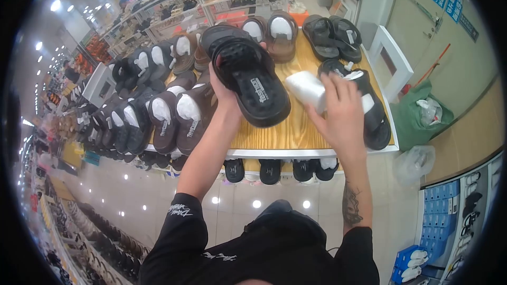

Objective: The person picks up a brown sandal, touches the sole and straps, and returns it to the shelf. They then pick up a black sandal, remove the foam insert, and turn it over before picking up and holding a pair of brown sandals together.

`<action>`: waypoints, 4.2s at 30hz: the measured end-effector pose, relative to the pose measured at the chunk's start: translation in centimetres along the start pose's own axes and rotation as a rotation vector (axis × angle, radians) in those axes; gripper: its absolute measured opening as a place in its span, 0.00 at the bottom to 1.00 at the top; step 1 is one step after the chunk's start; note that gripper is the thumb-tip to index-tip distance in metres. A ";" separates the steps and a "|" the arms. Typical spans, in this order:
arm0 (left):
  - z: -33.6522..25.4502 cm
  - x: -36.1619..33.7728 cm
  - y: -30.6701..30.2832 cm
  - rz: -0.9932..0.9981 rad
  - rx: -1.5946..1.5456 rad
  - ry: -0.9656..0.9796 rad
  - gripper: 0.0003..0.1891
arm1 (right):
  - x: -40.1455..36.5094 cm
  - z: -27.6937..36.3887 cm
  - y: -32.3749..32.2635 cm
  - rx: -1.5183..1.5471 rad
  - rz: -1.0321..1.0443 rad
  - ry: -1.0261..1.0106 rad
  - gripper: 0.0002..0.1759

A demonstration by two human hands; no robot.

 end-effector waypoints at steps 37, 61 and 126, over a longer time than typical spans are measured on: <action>-5.2 -1.5 2.9 0.245 0.592 0.433 0.19 | 5.7 -6.1 2.3 1.403 -0.214 -0.144 0.22; -5.0 -2.6 1.2 -0.006 0.868 0.504 0.21 | 3.9 -6.0 2.7 1.399 -0.311 -0.039 0.16; -0.7 -9.6 8.6 0.112 -0.042 0.190 0.41 | -11.3 9.4 -3.2 0.409 -0.438 -0.652 0.28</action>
Point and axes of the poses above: each hand's wrist, its own x-axis towards the middle knuckle, its own y-axis out of the palm, z = x × y, the point moved 4 cm from there along x, towards the middle knuckle, and after that the axes turned 11 degrees about z, right-handed, at the moved point
